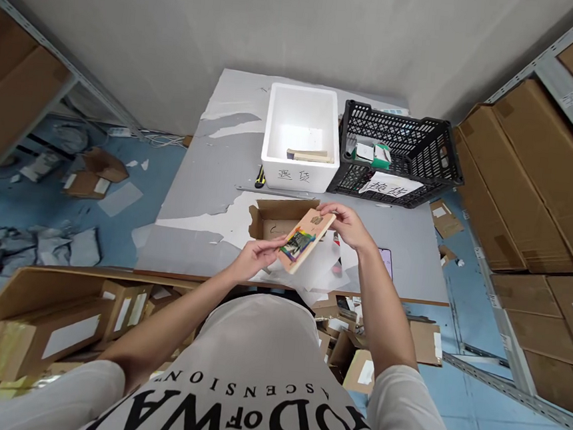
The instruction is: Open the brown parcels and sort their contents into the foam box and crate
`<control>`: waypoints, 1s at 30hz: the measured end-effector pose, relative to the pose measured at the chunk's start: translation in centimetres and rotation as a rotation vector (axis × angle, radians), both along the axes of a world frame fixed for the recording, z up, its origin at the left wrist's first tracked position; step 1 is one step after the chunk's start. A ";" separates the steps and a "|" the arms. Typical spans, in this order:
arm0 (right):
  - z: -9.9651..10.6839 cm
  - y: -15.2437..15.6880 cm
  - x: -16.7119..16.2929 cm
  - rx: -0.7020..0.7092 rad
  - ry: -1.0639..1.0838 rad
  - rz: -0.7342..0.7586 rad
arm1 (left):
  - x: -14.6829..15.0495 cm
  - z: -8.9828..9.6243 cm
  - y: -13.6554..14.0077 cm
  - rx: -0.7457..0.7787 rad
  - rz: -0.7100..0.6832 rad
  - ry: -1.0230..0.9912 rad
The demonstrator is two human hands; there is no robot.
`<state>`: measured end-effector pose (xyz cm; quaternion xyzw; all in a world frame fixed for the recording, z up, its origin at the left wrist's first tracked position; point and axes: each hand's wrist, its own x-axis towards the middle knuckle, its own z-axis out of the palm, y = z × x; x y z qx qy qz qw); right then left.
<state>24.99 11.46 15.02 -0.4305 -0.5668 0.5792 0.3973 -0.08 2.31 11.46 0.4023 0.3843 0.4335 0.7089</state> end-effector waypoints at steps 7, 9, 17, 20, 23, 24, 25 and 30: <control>1.2 0.8 -0.4 0.065 -0.047 -0.060 | 0.7 -0.2 -1.2 0.041 0.195 0.190; 1.6 1.1 -0.5 0.088 -0.078 -0.040 | 1.0 -0.1 -1.2 0.034 0.213 0.166; 3.5 0.9 -1.6 0.031 -0.127 -0.020 | 1.7 -0.3 -1.4 -0.206 0.288 -0.025; 3.7 0.8 -1.5 0.057 -0.108 0.025 | 1.6 -0.6 -1.4 -0.269 0.276 -0.071; 3.5 0.8 -1.0 0.023 -0.100 0.065 | 1.4 -0.7 -1.3 -0.286 0.258 -0.101; 3.4 0.9 -0.8 0.008 -0.095 0.065 | 1.4 -0.6 -1.3 -0.290 0.255 -0.109; 3.2 0.9 -0.6 -0.001 -0.092 0.062 | 1.4 -0.6 -1.3 -0.294 0.252 -0.116; 2.0 1.5 0.1 0.016 -0.110 0.045 | 1.7 -0.5 -1.6 -0.303 0.221 -0.129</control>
